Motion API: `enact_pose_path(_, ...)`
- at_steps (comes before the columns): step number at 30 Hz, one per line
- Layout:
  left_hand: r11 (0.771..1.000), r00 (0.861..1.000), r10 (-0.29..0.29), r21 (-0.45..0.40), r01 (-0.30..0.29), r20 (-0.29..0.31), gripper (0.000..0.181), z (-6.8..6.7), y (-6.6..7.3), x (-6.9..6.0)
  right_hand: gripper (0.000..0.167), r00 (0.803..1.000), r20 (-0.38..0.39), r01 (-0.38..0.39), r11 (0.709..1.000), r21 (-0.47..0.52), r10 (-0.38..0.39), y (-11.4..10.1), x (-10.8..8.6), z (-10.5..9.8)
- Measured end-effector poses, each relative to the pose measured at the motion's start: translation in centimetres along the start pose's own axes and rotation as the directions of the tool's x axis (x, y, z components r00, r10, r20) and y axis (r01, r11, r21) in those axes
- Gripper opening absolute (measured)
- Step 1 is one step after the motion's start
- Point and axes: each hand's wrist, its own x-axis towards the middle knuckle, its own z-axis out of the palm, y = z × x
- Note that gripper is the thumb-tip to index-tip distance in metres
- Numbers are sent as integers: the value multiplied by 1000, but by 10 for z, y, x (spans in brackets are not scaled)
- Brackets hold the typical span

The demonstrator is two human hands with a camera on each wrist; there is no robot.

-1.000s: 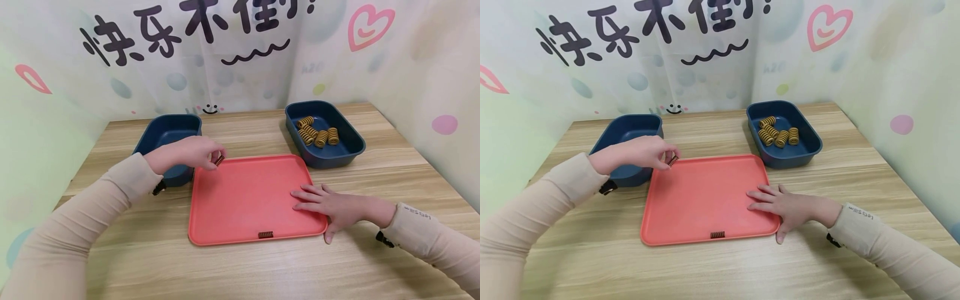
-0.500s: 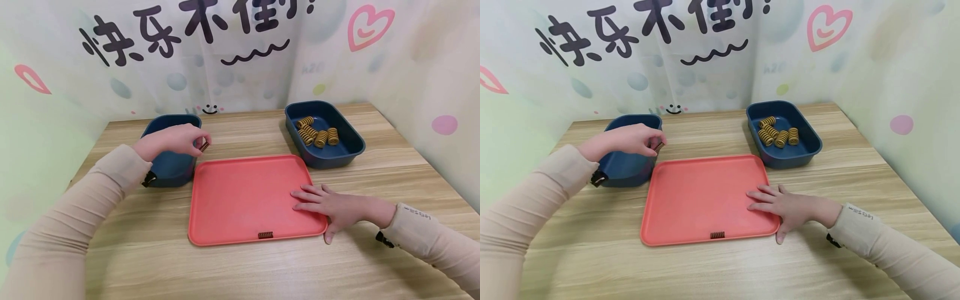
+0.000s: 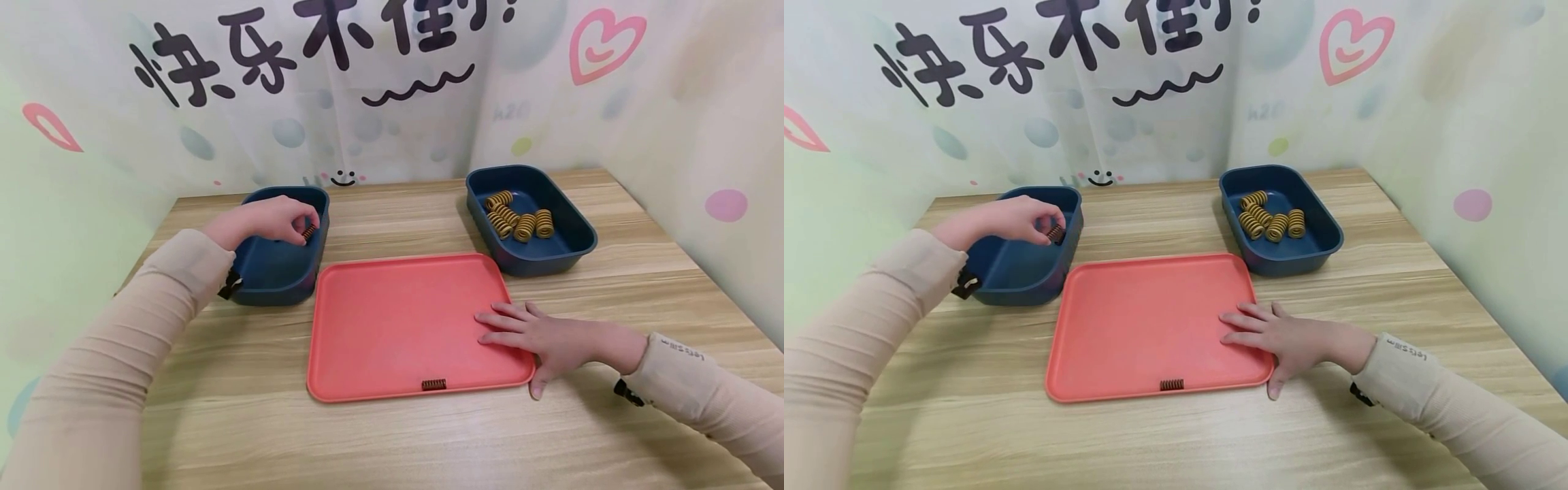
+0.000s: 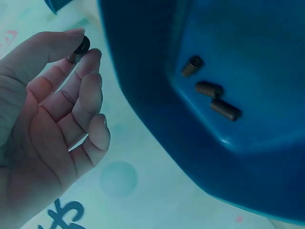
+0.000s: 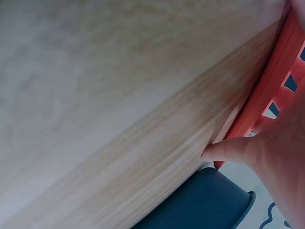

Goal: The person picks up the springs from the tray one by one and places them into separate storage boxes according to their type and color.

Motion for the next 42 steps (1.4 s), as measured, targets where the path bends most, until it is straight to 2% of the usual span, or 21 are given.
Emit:
enact_pose_path(10,995,994,-98,-8,98,42,28,3,-21,4,94,1000,-9,11,1000,-12,-11,0,0,1)
enact_pose_path(16,992,990,-129,-5,130,65,31,9,-36,10,95,1000,-17,21,1000,-23,-21,0,0,1)
enact_pose_path(21,986,980,-159,-34,164,116,31,10,-45,15,94,999,-21,27,999,-19,-28,0,0,1)
enact_pose_path(30,986,971,-147,-47,158,189,32,12,-51,22,94,999,-24,32,999,-4,-32,1,0,1)
enact_pose_path(42,984,959,-173,11,175,225,33,15,-58,30,94,999,-27,32,999,0,-32,2,0,1)
